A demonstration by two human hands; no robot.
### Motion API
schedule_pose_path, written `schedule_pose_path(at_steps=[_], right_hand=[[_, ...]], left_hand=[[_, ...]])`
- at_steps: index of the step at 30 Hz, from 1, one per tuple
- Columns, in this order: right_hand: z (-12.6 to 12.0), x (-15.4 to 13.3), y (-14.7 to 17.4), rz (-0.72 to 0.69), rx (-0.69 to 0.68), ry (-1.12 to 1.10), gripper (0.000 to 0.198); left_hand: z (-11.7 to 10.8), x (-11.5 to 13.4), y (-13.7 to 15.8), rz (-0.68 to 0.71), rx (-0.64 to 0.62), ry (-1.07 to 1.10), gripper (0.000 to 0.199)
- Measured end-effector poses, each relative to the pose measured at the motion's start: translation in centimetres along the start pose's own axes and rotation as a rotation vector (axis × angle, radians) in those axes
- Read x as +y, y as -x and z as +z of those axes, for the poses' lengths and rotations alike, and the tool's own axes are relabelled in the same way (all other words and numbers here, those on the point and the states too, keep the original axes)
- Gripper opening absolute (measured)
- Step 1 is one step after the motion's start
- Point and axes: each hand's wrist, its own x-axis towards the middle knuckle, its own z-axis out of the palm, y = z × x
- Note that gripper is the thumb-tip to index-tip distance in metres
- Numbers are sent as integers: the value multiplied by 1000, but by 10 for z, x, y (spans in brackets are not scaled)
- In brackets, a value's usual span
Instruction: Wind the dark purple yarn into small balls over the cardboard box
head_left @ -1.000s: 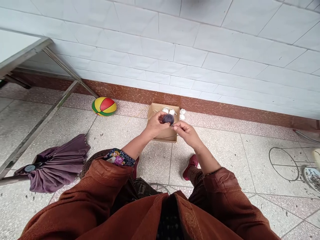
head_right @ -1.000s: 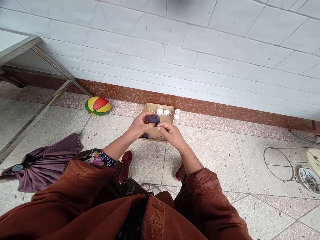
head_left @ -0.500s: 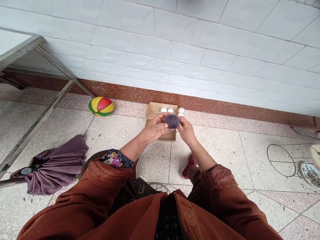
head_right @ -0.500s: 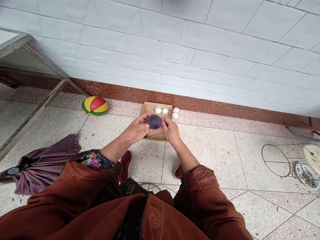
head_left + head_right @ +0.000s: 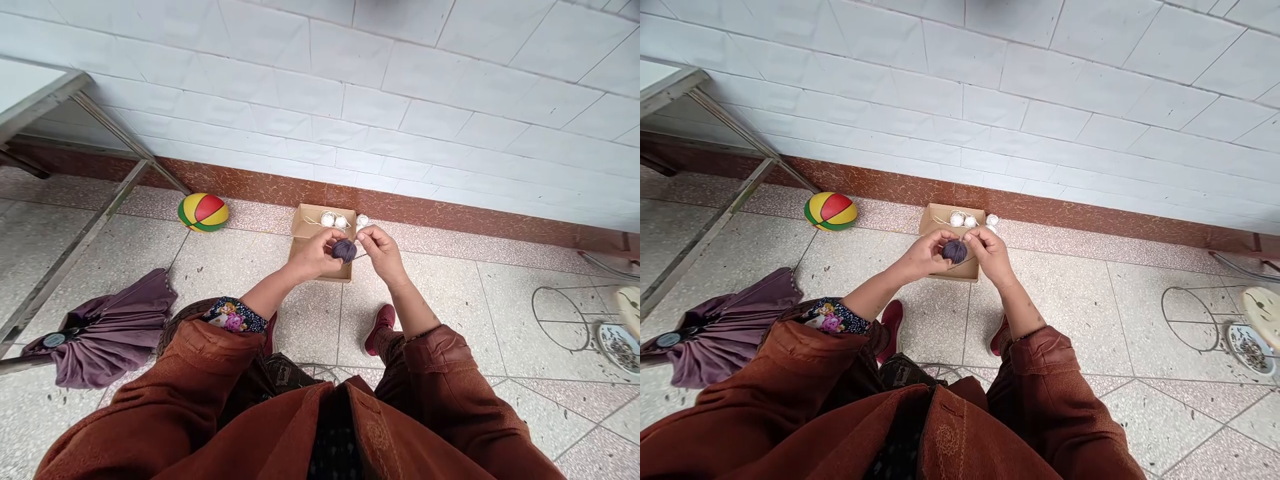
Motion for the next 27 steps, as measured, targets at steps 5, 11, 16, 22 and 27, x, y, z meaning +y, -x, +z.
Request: schedule_pose_path(at_steps=[5, 11, 16, 22, 27], right_hand=[[9, 18, -5, 117, -31, 7, 33], [30, 15, 10, 67, -252, 83, 32], [25, -5, 17, -59, -387, 17, 40], [-1, -5, 4, 0, -63, -62, 44], [6, 12, -3, 21, 5, -28, 39]], left_hand=[[3, 7, 3, 58, -120, 307, 68], [-3, 0, -9, 2, 151, 404, 49], [-8, -7, -13, -38, 251, 108, 49], [-5, 0, -3, 12, 51, -50, 69], [-6, 11, 5, 78, -200, 209, 85]])
